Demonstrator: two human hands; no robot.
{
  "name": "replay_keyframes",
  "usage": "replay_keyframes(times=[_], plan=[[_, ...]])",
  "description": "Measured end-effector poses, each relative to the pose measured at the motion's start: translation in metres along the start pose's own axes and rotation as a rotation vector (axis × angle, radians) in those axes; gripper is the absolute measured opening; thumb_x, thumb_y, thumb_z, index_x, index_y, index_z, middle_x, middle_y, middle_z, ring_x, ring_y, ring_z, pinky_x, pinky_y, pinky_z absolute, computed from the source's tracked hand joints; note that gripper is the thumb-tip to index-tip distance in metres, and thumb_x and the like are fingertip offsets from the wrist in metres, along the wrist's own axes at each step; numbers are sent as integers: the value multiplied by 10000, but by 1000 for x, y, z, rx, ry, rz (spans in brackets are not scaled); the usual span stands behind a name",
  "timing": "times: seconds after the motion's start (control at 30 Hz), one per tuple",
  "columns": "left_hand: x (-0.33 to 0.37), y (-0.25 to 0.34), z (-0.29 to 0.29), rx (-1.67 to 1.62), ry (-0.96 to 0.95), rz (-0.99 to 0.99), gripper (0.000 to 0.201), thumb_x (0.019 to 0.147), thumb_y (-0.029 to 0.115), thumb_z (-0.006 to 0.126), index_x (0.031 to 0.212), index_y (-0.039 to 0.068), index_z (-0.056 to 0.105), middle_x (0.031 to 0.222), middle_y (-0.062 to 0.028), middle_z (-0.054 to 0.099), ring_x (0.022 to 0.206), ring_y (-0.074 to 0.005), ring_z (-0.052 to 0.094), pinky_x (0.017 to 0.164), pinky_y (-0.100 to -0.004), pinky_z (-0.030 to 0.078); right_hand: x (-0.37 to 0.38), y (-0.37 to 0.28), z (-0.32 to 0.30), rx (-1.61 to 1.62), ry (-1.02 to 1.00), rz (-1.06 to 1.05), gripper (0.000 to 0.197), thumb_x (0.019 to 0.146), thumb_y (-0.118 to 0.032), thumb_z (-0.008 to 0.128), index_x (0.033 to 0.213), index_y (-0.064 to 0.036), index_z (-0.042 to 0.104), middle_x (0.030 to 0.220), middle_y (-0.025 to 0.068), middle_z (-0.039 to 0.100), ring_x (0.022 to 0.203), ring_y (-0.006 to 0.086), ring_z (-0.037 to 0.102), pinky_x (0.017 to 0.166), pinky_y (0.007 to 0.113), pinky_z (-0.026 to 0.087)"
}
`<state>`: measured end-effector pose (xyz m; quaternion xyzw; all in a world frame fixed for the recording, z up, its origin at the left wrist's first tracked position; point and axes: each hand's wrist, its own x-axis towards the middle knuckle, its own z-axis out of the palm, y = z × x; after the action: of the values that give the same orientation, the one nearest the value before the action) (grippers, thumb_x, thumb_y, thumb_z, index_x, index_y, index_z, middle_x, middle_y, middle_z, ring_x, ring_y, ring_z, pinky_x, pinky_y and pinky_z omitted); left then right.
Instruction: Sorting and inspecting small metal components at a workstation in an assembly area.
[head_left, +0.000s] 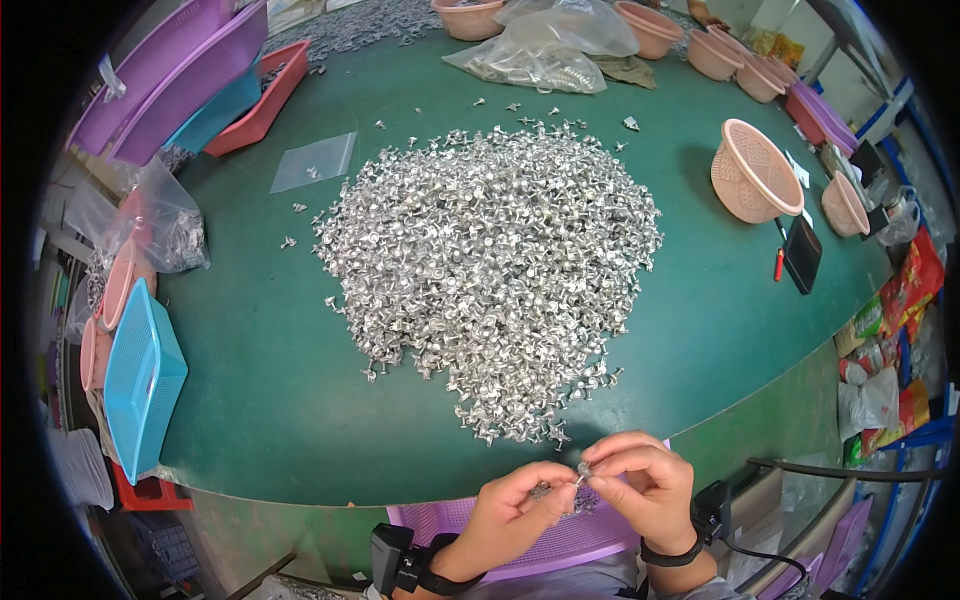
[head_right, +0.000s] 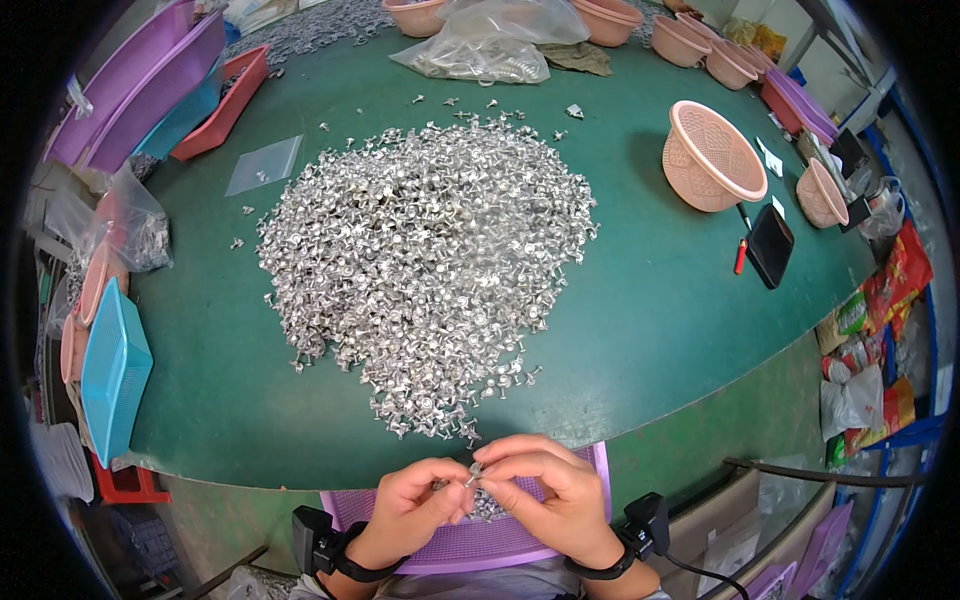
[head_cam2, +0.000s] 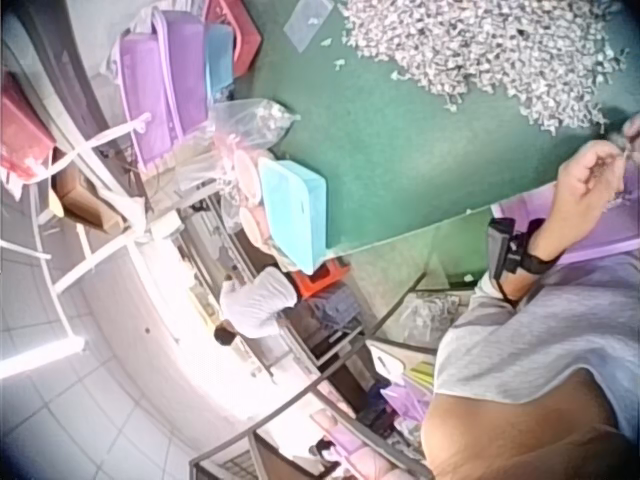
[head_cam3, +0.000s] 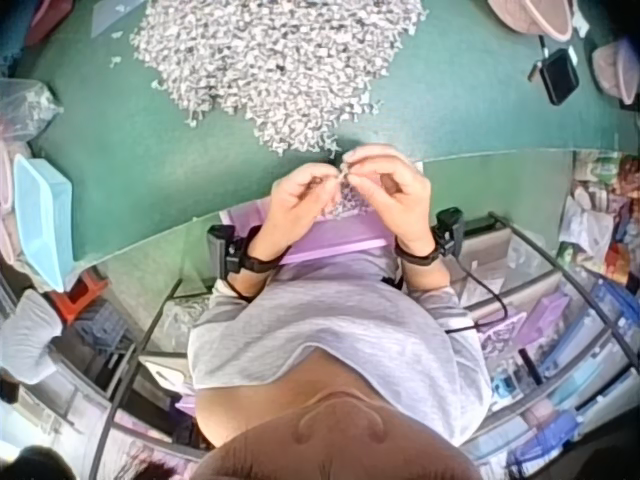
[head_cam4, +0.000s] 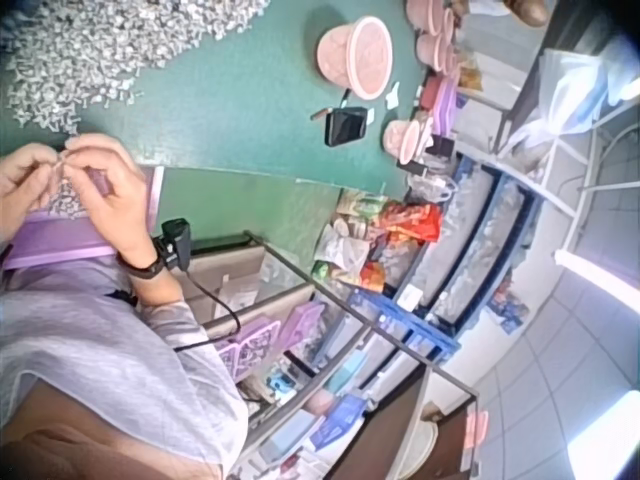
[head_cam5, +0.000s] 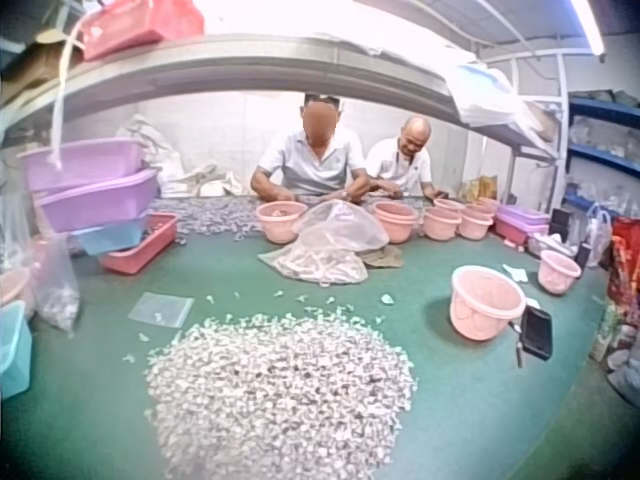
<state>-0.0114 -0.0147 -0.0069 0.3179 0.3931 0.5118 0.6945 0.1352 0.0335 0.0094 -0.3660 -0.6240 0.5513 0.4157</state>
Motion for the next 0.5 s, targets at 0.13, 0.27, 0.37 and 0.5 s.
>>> replay_keyframes(times=[0.13,0.27,0.37,0.5], plan=[[-1,0,-1,57,-15,80,103,775,33,514,870,-9,520,747,-24,520,638,-30,452,526,-146,369,-3,3,2,154,-35,4,179,669,90,567,829,18,529,912,146,525,848,195,528,711,269,442],[-2,-1,-1,102,23,60,85,751,24,546,834,10,537,734,-10,526,596,-16,429,483,-143,321,-4,1,2,326,-74,39,268,671,138,533,909,24,488,966,150,478,912,202,496,761,284,433],[-2,-2,-1,135,38,80,88,738,26,562,824,22,542,722,-2,526,577,-11,419,471,-140,306,-5,2,3,389,-77,57,286,675,144,524,929,24,475,971,145,466,921,203,491,774,287,431],[-1,0,0,175,44,122,92,726,28,576,812,30,544,704,2,525,572,-9,418,456,-139,307,-7,2,3,432,-73,75,285,676,142,525,930,27,471,964,143,467,923,204,491,781,292,430]])
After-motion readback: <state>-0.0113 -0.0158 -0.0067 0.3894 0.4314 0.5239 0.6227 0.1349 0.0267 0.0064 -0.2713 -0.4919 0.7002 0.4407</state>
